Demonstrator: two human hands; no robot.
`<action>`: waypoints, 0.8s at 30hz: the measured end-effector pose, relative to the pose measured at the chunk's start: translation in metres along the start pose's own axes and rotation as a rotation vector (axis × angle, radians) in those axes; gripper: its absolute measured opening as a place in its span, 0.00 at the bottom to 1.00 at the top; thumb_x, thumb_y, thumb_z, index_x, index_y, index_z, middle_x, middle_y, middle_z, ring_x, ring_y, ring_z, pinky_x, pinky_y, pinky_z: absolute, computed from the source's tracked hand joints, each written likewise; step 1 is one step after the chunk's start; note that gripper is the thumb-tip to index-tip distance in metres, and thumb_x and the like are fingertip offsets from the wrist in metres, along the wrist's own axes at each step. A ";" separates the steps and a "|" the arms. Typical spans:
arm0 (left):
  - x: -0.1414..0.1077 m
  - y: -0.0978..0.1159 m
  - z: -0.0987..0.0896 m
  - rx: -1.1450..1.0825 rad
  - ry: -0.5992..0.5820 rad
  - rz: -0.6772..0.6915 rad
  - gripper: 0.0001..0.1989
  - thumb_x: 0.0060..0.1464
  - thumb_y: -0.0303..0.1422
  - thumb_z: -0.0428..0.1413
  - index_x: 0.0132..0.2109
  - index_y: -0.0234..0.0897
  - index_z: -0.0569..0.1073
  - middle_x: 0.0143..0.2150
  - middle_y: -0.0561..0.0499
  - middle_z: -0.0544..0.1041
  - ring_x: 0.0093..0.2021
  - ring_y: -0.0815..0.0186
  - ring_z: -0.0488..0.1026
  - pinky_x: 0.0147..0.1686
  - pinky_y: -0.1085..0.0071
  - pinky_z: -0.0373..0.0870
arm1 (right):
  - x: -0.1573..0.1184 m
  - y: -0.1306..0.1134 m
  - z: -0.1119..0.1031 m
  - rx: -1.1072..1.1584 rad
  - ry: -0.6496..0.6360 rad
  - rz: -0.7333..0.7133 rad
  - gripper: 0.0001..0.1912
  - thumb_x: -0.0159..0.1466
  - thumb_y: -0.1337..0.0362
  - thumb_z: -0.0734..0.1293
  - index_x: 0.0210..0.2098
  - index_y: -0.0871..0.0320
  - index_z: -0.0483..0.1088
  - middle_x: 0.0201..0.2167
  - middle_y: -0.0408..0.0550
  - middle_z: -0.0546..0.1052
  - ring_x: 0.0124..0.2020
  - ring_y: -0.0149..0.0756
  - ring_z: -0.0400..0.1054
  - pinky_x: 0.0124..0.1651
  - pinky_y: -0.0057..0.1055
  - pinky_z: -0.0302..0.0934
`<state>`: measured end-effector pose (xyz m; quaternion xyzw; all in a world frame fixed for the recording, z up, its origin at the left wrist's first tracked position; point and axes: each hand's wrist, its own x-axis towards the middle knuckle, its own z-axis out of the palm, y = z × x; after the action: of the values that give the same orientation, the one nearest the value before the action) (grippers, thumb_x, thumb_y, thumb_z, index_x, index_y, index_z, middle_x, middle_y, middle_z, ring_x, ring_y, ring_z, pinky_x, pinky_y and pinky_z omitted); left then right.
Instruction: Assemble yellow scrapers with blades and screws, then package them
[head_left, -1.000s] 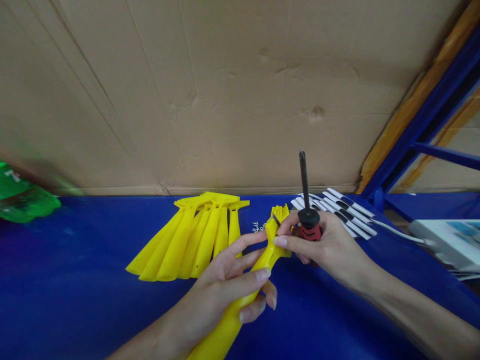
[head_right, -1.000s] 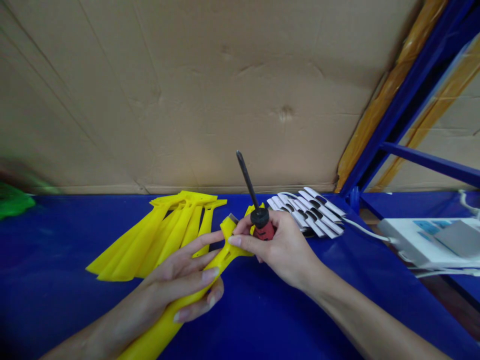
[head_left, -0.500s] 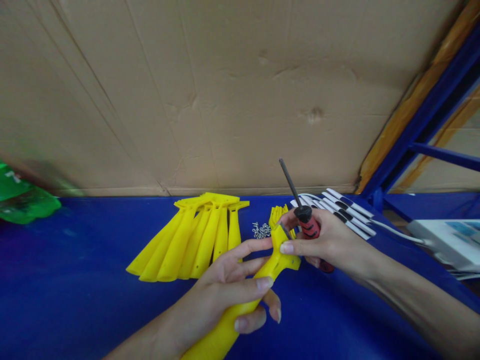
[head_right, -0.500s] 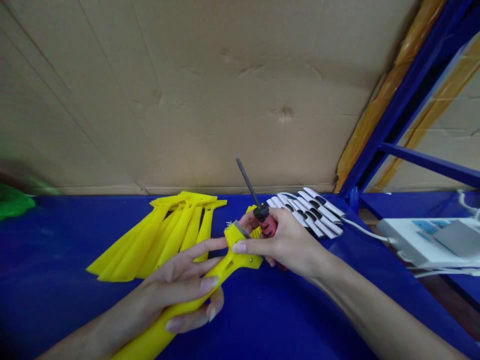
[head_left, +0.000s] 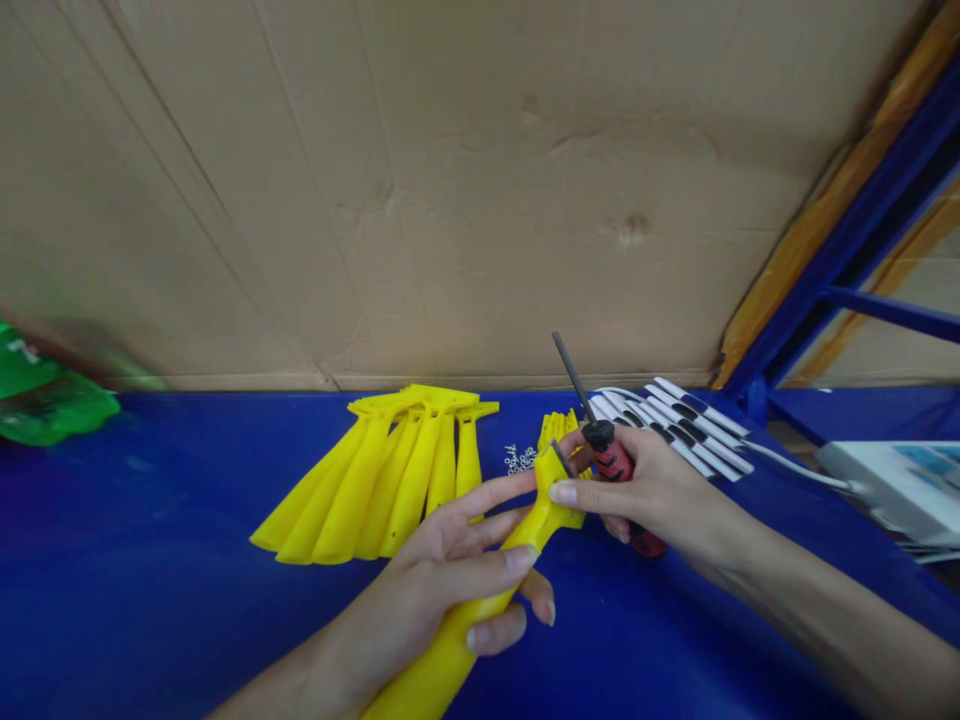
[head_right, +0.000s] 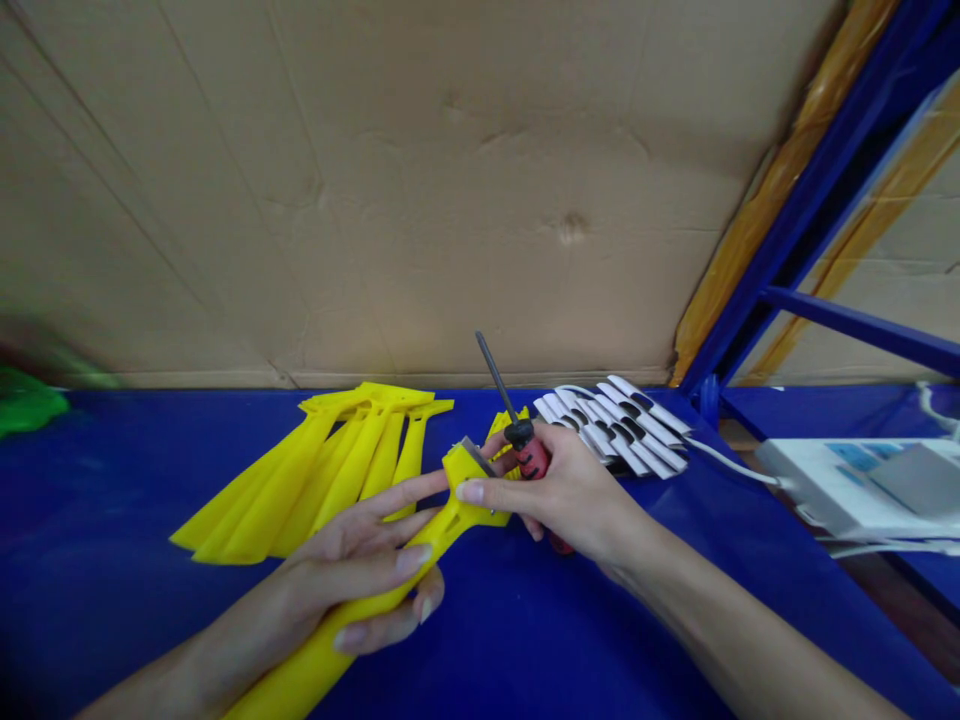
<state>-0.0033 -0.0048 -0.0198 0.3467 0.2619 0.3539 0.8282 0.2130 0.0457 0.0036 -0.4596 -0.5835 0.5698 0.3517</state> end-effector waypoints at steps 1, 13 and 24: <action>0.000 -0.001 -0.001 -0.010 -0.001 -0.007 0.35 0.59 0.31 0.67 0.68 0.39 0.63 0.32 0.46 0.82 0.16 0.80 0.62 0.19 0.79 0.53 | 0.000 0.001 0.000 -0.005 0.004 0.004 0.27 0.47 0.55 0.84 0.39 0.56 0.71 0.21 0.33 0.71 0.13 0.23 0.60 0.15 0.22 0.53; -0.005 0.012 -0.005 -0.033 0.147 -0.015 0.46 0.53 0.32 0.72 0.72 0.40 0.58 0.30 0.49 0.79 0.19 0.79 0.62 0.21 0.81 0.49 | -0.013 -0.006 -0.011 -0.143 0.072 -0.124 0.36 0.57 0.49 0.78 0.60 0.52 0.67 0.36 0.45 0.79 0.28 0.33 0.74 0.25 0.26 0.69; -0.006 0.021 0.000 -0.035 0.309 0.093 0.49 0.57 0.25 0.67 0.75 0.35 0.47 0.29 0.50 0.78 0.20 0.79 0.63 0.24 0.82 0.53 | -0.050 -0.006 -0.060 -0.520 0.287 -0.360 0.16 0.53 0.49 0.80 0.40 0.44 0.86 0.39 0.49 0.87 0.37 0.50 0.82 0.47 0.46 0.78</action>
<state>-0.0154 0.0010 -0.0024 0.2855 0.3640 0.4453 0.7666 0.2853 0.0196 0.0211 -0.4990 -0.7253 0.2605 0.3962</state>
